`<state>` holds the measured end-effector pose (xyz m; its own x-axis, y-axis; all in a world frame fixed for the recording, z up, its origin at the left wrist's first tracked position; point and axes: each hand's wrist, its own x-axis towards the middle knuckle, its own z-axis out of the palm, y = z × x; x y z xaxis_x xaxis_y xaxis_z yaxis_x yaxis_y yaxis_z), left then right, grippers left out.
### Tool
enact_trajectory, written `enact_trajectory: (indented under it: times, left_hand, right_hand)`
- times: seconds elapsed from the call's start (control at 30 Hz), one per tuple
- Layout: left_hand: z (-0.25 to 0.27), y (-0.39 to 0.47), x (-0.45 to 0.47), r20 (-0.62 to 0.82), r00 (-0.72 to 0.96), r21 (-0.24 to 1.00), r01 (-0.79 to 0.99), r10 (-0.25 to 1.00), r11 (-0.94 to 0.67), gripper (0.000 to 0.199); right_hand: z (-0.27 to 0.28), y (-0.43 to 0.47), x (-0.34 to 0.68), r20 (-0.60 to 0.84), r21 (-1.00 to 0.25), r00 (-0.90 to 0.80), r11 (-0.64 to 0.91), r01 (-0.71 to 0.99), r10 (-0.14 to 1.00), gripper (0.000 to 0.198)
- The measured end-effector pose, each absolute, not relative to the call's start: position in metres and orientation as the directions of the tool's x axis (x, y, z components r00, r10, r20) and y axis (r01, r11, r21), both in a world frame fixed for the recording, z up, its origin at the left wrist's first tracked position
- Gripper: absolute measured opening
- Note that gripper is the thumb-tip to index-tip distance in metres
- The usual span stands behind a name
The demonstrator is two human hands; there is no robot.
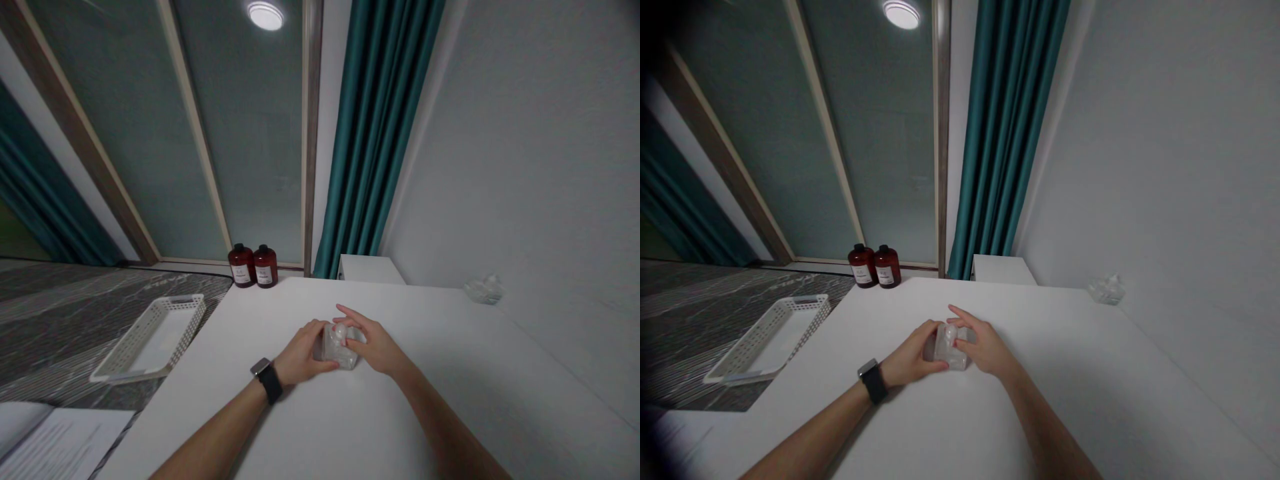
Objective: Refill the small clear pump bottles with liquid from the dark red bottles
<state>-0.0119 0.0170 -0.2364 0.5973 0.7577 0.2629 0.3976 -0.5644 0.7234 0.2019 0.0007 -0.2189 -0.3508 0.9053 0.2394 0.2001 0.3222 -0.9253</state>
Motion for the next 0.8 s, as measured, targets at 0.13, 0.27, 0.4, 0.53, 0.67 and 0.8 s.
enact_trajectory:
  times: [0.13,0.27,0.4,0.53,0.67,0.8]
  left_hand:
    - [-0.236,0.017,-0.013,0.26,0.593,0.739,0.386,0.762,-0.552,0.057]
    - [-0.236,0.016,-0.013,0.247,0.587,0.753,0.385,0.771,-0.533,0.057]
    - [-0.236,0.014,-0.013,0.243,0.578,0.758,0.388,0.779,-0.524,0.055]
    - [-0.235,0.014,-0.011,0.263,0.583,0.743,0.386,0.769,-0.547,0.054]
    - [-0.237,0.015,-0.008,0.264,0.592,0.738,0.385,0.762,-0.555,0.054]
    - [-0.241,0.018,-0.006,0.258,0.577,0.758,0.376,0.775,-0.533,0.054]
  right_hand:
    - [-0.218,-0.001,0.196,0.237,-0.92,-0.3,0.313,0.236,0.924,0.065]
    - [-0.218,-0.003,0.191,0.253,-0.914,-0.277,0.323,0.245,0.927,0.06]
    - [-0.222,-0.003,0.189,0.277,-0.903,-0.277,0.348,0.251,0.92,0.06]
    - [-0.225,-0.007,0.185,0.273,-0.912,-0.23,0.327,0.248,0.934,0.059]
    - [-0.221,-0.015,0.185,0.29,-0.885,-0.213,0.346,0.31,0.933,0.052]
    - [-0.221,-0.021,0.196,0.299,-0.858,-0.298,0.392,0.331,0.906,0.067]
